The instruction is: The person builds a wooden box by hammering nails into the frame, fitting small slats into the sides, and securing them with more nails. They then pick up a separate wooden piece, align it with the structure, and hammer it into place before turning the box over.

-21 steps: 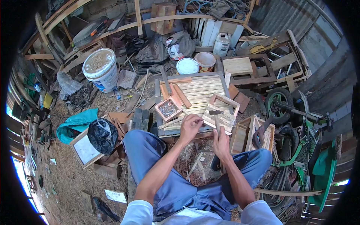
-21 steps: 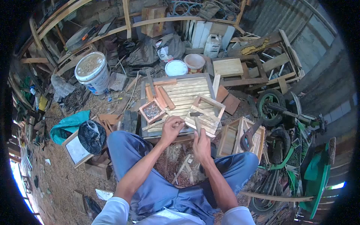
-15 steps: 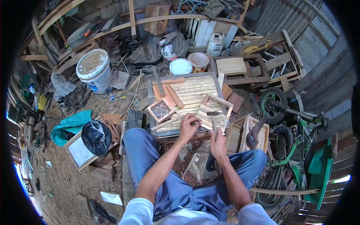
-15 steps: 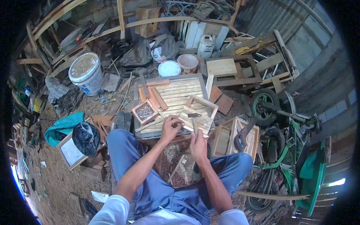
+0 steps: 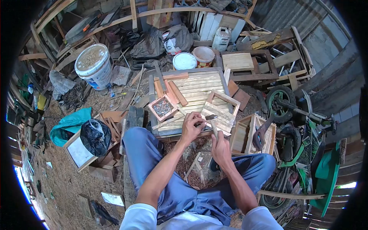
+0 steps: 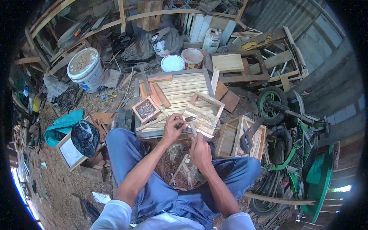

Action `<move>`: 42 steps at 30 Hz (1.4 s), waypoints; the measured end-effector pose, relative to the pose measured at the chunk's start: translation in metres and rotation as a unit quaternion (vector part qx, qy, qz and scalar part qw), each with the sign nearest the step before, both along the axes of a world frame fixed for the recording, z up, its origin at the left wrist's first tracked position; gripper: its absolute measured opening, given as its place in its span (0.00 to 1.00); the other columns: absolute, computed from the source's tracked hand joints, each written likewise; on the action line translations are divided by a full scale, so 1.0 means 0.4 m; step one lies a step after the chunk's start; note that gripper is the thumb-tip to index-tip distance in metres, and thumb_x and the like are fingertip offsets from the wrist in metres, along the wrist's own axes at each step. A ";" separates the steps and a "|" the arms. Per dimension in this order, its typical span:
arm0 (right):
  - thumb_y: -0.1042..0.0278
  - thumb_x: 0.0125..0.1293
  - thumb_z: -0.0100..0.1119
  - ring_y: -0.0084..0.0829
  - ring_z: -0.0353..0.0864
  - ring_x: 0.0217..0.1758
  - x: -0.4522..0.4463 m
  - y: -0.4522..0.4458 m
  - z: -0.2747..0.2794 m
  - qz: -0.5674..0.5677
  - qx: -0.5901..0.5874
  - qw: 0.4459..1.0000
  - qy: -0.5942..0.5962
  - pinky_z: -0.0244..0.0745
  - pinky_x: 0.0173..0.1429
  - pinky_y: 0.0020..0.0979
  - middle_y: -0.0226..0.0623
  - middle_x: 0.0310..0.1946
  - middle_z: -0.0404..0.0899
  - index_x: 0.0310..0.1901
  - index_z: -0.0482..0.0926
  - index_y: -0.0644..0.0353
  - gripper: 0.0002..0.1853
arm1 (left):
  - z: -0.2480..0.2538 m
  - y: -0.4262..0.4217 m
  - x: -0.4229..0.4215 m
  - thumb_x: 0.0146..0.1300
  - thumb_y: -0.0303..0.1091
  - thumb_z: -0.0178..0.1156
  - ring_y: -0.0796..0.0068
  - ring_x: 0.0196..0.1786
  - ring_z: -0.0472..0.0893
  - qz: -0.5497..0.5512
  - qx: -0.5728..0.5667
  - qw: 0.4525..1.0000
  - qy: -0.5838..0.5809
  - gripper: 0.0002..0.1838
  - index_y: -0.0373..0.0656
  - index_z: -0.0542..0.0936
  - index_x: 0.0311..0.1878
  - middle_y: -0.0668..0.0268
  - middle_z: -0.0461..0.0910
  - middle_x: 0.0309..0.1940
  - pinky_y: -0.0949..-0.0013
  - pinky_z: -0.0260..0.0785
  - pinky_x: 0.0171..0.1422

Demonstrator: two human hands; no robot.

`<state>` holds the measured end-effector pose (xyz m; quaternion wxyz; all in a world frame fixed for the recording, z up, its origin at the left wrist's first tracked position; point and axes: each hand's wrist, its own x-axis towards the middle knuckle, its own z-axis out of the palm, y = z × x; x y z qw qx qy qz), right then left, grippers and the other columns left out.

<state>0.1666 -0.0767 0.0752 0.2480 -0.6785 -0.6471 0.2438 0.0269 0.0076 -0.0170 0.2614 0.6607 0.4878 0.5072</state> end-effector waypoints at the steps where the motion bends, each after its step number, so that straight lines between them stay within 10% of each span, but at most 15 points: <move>1: 0.65 0.72 0.49 0.69 0.77 0.34 -0.002 -0.002 0.004 0.003 0.004 1.000 -0.008 0.70 0.37 0.62 0.67 0.27 0.77 0.46 0.68 0.65 0.11 | 0.000 -0.002 0.000 0.49 0.29 0.73 0.62 0.46 0.76 -0.001 0.003 1.000 0.003 0.07 0.42 0.87 0.33 0.66 0.79 0.41 0.63 0.69 0.52; 35: 0.63 0.74 0.48 0.69 0.78 0.34 0.020 -0.002 -0.018 0.004 -0.039 0.994 -0.103 0.69 0.37 0.62 0.67 0.27 0.78 0.44 0.67 0.63 0.11 | -0.002 0.006 0.000 0.49 0.29 0.71 0.62 0.44 0.76 0.000 0.005 1.000 0.004 0.06 0.42 0.87 0.32 0.66 0.80 0.40 0.63 0.69 0.52; 42: 0.67 0.72 0.50 0.67 0.78 0.32 0.020 0.006 0.062 -0.048 0.044 0.996 0.060 0.70 0.35 0.56 0.65 0.25 0.77 0.42 0.67 0.65 0.09 | 0.005 0.002 0.003 0.50 0.31 0.71 0.62 0.44 0.75 -0.004 0.006 1.000 -0.006 0.06 0.42 0.87 0.32 0.66 0.79 0.39 0.62 0.68 0.53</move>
